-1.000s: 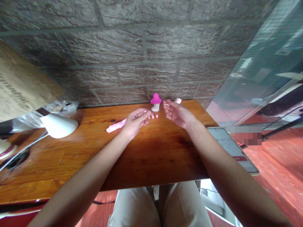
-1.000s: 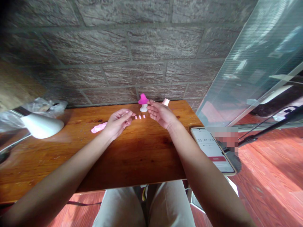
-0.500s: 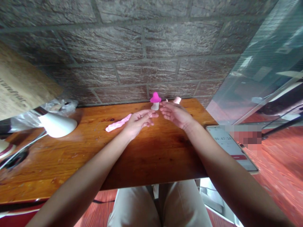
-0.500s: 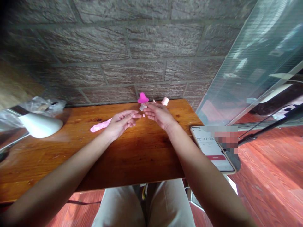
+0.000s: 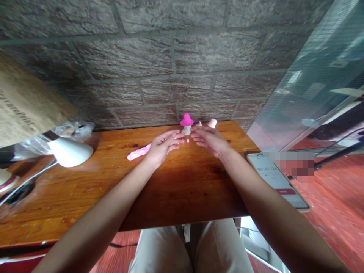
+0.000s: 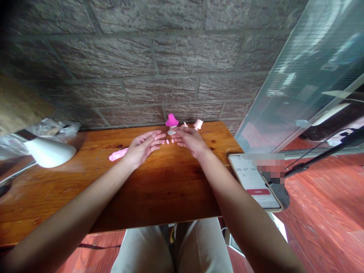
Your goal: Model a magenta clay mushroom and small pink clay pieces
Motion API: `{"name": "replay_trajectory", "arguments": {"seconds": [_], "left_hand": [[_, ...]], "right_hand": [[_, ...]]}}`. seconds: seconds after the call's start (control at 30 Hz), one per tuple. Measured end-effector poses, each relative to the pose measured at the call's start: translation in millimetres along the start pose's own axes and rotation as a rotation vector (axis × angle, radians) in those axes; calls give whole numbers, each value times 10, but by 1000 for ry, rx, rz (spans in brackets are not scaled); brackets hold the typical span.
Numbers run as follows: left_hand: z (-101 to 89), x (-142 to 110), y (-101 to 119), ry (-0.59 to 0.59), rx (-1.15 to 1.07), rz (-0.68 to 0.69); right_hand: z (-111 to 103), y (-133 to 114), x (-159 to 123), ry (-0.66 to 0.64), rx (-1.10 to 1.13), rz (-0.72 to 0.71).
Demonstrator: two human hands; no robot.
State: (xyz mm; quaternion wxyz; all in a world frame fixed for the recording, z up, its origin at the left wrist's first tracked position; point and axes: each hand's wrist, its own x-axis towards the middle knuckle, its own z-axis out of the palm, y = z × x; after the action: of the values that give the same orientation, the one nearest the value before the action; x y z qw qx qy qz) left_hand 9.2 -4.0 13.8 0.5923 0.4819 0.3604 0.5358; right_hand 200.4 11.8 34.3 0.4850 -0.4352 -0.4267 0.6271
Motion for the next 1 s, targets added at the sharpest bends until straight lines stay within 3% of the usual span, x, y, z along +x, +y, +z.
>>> {"name": "replay_trajectory", "arguments": {"seconds": [0.33, 0.5, 0.67, 0.83, 1.0], "left_hand": [[13, -12, -67, 71, 148, 126], [5, -31, -61, 3, 233, 100], [35, -38, -66, -93, 147, 33], [42, -30, -76, -78, 48, 15], [14, -35, -39, -68, -17, -12]], "right_hand": [[19, 18, -6, -8, -65, -9], [37, 12, -36, -67, -78, -69], [26, 41, -26, -110, -118, -134], [9, 75, -1, -141, -180, -213], [2, 83, 13, -141, -205, -203]]}}
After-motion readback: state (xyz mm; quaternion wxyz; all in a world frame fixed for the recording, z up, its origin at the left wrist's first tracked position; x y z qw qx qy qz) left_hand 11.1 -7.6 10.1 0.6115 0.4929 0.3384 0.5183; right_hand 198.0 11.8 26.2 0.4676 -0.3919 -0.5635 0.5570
